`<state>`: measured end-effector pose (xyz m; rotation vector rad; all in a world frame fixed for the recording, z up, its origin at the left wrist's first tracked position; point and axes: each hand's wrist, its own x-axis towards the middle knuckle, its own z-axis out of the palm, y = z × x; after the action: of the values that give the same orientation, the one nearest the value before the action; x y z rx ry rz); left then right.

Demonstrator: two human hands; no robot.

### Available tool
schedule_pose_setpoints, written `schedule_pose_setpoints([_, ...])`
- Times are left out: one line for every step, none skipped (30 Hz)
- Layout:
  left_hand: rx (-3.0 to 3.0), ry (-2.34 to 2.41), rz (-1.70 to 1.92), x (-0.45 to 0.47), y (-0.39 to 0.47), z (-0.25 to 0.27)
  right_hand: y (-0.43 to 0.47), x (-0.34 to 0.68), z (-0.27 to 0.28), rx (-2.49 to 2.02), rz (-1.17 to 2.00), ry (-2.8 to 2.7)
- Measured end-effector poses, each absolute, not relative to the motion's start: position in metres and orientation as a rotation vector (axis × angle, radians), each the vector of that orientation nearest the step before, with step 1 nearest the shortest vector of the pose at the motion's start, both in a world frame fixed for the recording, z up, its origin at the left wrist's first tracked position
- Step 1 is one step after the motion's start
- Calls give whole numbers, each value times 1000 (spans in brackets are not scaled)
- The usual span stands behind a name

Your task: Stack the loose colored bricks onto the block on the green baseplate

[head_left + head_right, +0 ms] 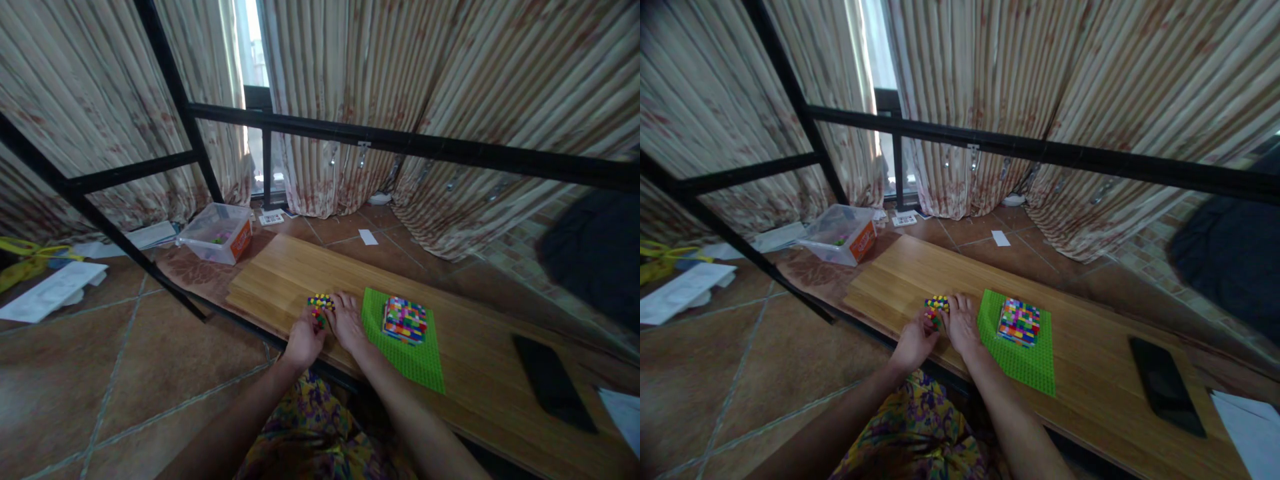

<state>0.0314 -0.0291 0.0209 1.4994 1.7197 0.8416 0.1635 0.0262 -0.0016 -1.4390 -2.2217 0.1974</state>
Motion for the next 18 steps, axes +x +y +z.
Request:
schedule_pose_setpoints([1514, 1755, 823, 33, -26, 21, 28, 162, -1, -1458, 190, -2213])
schedule_pose_setpoints([1525, 1782, 814, 34, -23, 21, 29, 160, 0, -1478, 187, -2204])
schedule_pose_setpoints([1533, 1799, 811, 35, -21, 21, 30, 159, 1, -1495, 188, -2196])
schedule_pose_setpoints([1542, 1807, 813, 36, -19, 21, 30, 158, 1, -1510, 189, -2187])
schedule_pose_setpoints([1550, 1808, 819, 37, -16, 20, 31, 157, 2, -1520, 190, -2182])
schedule_pose_setpoints([1557, 1806, 827, 37, -15, 19, 31, 157, 2, -1527, 191, -2175])
schedule_pose_setpoints([1564, 1802, 835, 38, -13, 18, 30, 157, 2, -1533, 192, -2168])
schedule_pose_setpoints([1569, 1799, 844, 38, -12, 17, 30, 157, 2, -1538, 192, -2161])
schedule_pose_setpoints([1571, 1797, 853, 38, -11, 15, 30, 157, 2, -1544, 195, -2154])
schedule_pose_setpoints([1571, 1797, 865, 38, -11, 14, 29, 157, 2, -1549, 199, -2150])
schedule_pose_setpoints([1569, 1797, 877, 38, -11, 12, 29, 157, 2, -1554, 203, -2147])
schedule_pose_setpoints([1567, 1795, 892, 38, -11, 10, 29, 157, 2, -1558, 205, -2146])
schedule_pose_setpoints([1565, 1787, 911, 38, -12, 9, 29, 157, 1, -1558, 208, -2145])
schedule_pose_setpoints([1562, 1773, 932, 38, -13, 7, 29, 157, 1, -1557, 213, -2142])
schedule_pose_setpoints([1559, 1752, 955, 38, -14, 6, 29, 157, 0, -1551, 222, -2136])
schedule_pose_setpoints([1555, 1722, 977, 37, -16, 6, 29, 157, 0, -1540, 235, -2127])
schedule_pose_setpoints([1549, 1686, 996, 36, -18, 5, 30, 158, 0, -1525, 253, -2116])
schedule_pose_setpoints([1540, 1648, 1013, 35, -20, 5, 30, 158, 0, -1505, 273, -2102])
